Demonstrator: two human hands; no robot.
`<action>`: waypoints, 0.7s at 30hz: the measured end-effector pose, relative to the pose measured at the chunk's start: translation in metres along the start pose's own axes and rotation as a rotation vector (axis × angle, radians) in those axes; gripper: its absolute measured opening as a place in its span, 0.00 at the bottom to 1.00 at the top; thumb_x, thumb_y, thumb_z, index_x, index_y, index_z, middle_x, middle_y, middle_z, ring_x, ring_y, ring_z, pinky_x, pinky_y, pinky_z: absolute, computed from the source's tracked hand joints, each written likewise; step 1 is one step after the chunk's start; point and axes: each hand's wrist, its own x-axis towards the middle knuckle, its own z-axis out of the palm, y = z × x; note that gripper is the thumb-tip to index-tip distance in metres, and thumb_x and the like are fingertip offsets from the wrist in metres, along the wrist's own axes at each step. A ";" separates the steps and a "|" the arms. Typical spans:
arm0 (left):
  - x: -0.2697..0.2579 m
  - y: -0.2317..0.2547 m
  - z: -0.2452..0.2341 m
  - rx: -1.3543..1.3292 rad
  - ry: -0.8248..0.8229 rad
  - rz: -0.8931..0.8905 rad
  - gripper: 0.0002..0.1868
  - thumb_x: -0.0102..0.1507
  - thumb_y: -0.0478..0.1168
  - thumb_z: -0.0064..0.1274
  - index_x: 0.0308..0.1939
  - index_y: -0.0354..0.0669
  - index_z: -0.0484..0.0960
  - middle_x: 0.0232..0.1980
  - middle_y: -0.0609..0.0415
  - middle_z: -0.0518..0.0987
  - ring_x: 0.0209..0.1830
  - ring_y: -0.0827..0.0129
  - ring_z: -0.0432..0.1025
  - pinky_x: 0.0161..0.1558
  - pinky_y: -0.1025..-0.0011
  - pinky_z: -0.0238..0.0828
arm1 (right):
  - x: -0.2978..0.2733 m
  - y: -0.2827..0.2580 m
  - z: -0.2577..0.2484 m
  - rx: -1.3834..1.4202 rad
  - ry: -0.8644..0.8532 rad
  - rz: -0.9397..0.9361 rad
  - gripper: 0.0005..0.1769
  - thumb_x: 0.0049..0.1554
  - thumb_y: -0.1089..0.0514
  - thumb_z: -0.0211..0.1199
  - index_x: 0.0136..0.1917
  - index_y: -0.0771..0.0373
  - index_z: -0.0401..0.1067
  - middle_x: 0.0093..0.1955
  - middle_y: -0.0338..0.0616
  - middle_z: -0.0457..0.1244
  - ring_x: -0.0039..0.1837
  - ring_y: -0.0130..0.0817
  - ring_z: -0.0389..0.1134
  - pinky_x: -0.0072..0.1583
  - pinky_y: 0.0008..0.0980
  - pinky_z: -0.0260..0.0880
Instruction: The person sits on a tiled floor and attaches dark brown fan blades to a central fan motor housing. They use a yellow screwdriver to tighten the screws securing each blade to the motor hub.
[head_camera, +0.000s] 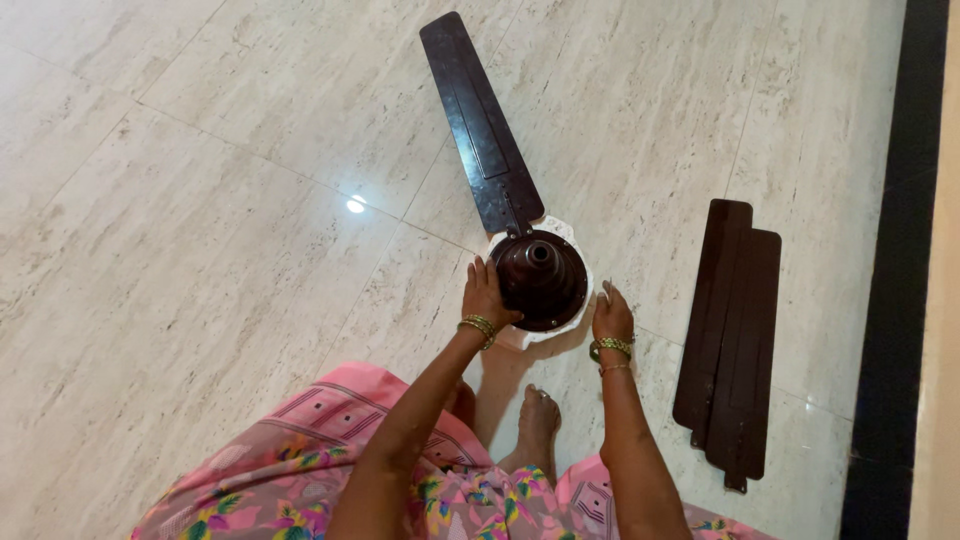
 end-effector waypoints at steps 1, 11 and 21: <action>-0.002 0.008 -0.006 0.044 -0.016 -0.008 0.78 0.37 0.58 0.79 0.76 0.31 0.43 0.79 0.27 0.44 0.80 0.34 0.40 0.76 0.55 0.45 | 0.011 0.000 0.002 -0.006 0.008 -0.119 0.21 0.64 0.53 0.54 0.68 0.61 0.70 0.65 0.55 0.67 0.64 0.51 0.68 0.64 0.44 0.67; -0.002 0.014 0.002 0.069 -0.118 -0.029 0.81 0.36 0.53 0.79 0.78 0.29 0.38 0.80 0.25 0.38 0.81 0.35 0.39 0.77 0.59 0.46 | 0.047 -0.012 0.026 -0.101 -0.185 -0.158 0.23 0.64 0.50 0.54 0.71 0.53 0.69 0.58 0.59 0.68 0.59 0.58 0.70 0.59 0.48 0.70; 0.011 -0.020 0.004 0.043 -0.139 0.103 0.83 0.31 0.49 0.80 0.78 0.33 0.39 0.81 0.28 0.38 0.81 0.37 0.41 0.78 0.61 0.45 | 0.012 -0.011 0.029 -0.041 -0.105 -0.040 0.22 0.63 0.50 0.54 0.70 0.51 0.71 0.56 0.59 0.68 0.57 0.57 0.71 0.57 0.46 0.72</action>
